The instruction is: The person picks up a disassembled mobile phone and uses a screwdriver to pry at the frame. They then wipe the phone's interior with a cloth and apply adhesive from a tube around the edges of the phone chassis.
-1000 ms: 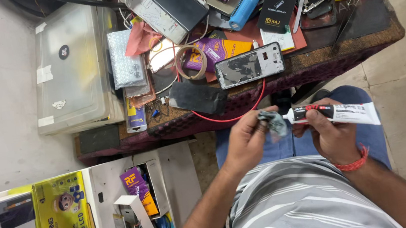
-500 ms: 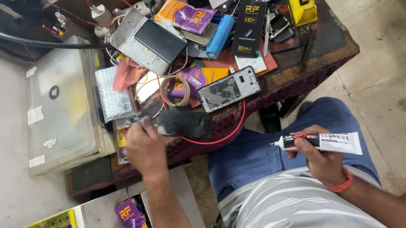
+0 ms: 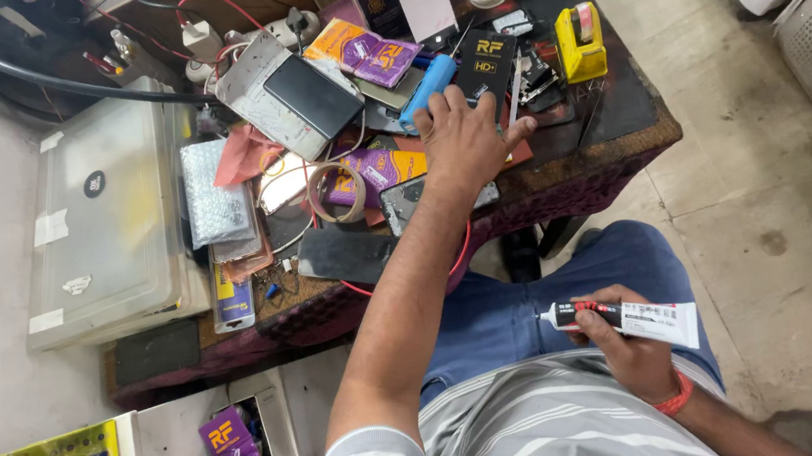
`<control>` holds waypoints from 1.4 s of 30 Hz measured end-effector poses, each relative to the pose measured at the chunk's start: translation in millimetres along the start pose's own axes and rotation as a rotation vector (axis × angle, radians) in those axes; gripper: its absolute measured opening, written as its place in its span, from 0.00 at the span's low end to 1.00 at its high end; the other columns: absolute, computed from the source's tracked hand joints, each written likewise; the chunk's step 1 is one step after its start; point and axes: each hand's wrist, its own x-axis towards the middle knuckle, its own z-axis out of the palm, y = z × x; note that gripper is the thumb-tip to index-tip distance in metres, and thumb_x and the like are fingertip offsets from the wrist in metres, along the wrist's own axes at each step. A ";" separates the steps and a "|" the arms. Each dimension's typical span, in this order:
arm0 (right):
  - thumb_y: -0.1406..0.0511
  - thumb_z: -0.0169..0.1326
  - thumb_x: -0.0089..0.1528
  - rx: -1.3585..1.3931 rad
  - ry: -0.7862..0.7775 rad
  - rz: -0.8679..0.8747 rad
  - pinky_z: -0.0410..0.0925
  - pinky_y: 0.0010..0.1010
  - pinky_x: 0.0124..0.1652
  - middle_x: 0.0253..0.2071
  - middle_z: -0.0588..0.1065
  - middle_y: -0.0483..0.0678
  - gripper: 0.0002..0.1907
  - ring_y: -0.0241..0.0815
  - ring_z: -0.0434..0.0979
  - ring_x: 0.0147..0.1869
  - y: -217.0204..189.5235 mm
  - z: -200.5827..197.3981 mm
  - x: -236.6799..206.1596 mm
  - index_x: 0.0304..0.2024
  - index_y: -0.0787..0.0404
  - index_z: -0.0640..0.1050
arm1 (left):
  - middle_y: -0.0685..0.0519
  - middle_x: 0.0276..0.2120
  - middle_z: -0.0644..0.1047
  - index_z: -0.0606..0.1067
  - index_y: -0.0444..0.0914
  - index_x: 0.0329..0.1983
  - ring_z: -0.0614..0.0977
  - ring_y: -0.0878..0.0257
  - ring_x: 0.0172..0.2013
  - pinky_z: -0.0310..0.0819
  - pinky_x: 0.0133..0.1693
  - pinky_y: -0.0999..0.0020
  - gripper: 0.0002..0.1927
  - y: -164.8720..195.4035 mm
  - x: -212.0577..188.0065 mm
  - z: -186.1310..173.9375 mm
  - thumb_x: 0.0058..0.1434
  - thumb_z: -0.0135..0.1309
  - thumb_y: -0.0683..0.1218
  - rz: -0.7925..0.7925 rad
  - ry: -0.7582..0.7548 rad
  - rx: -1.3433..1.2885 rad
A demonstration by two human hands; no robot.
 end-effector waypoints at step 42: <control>0.52 0.51 0.73 0.329 -0.090 0.266 0.72 0.46 0.52 0.55 0.75 0.62 0.29 0.51 0.78 0.55 -34.2 11.0 57.1 0.61 0.73 0.72 | 0.38 0.58 0.75 0.62 0.39 0.70 0.81 0.42 0.55 0.84 0.45 0.38 0.44 -64.7 -160.9 10.8 0.65 0.35 0.76 -0.370 -1.264 -2.421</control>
